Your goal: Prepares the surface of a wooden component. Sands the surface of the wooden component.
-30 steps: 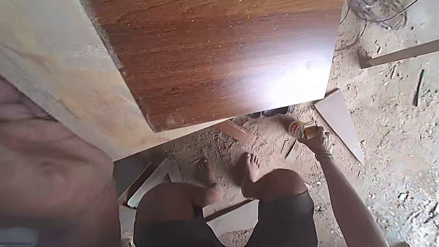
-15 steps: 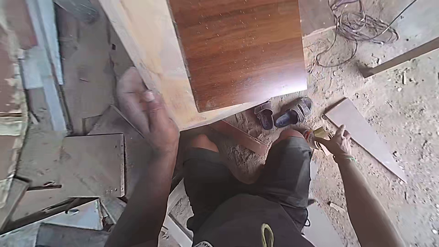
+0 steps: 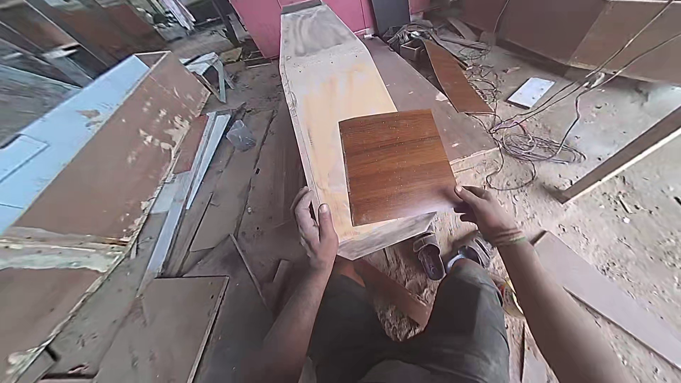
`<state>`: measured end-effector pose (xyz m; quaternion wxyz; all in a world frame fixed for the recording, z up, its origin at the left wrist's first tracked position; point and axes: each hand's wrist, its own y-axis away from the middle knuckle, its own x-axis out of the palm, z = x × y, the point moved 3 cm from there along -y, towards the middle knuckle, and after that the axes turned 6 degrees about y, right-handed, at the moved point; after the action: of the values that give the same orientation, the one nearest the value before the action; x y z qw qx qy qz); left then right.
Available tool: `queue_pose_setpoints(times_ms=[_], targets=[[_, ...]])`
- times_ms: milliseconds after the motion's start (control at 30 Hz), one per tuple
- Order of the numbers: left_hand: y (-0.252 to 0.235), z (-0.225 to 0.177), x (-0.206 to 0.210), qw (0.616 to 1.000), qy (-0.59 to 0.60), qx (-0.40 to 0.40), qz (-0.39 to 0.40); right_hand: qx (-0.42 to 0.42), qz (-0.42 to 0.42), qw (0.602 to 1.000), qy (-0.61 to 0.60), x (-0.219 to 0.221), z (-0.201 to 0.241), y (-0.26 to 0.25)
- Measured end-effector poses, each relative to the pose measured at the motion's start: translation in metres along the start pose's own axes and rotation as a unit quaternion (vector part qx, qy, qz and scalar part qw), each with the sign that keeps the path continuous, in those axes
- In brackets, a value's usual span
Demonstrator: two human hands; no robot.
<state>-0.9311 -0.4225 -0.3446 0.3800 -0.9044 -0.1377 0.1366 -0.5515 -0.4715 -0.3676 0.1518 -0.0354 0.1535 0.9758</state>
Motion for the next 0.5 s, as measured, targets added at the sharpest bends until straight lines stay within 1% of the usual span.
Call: queue_pose_setpoints(times_ms=[33,67,100,167,267,300,333,367,400,433,500], targets=[[0.001,0.0,0.0,1.0,-0.005,-0.014,-0.003,0.009,0.017,1.0,-0.021,0.004,0.001,0.0],[0.0,0.0,0.002,1.0,-0.004,-0.02,-0.005,0.001,0.033,0.999,-0.042,0.006,0.007,-0.001],[-0.001,0.001,0.002,1.0,0.0,-0.023,-0.004,-0.024,0.037,0.998,-0.05,0.006,0.018,0.001],[-0.001,0.004,0.0,1.0,0.007,-0.024,0.003,-0.111,0.024,0.992,-0.053,-0.001,0.053,0.013],[-0.001,0.007,0.001,1.0,0.008,-0.025,0.0,-0.259,-0.02,0.964,-0.061,-0.027,0.127,0.034],[0.0,0.007,0.001,1.0,0.003,-0.027,-0.004,-0.289,-0.042,0.954,-0.063,-0.035,0.149,0.036],[-0.001,0.008,0.0,0.999,-0.001,-0.03,-0.01,-0.298,-0.067,0.95,-0.066,-0.041,0.165,0.036],[-0.001,0.008,0.0,0.999,-0.005,-0.035,-0.018,-0.284,-0.088,0.952,-0.071,-0.045,0.174,0.032],[-0.001,0.008,0.0,0.999,-0.008,-0.041,-0.025,-0.251,-0.1,0.96,-0.073,-0.048,0.176,0.023],[-0.001,0.009,0.0,0.998,-0.007,-0.047,-0.028,-0.211,-0.102,0.97,-0.063,-0.049,0.169,0.011],[0.0,0.01,0.001,0.999,-0.012,-0.046,-0.026,-0.128,-0.107,0.986,-0.004,-0.047,0.134,-0.016]])
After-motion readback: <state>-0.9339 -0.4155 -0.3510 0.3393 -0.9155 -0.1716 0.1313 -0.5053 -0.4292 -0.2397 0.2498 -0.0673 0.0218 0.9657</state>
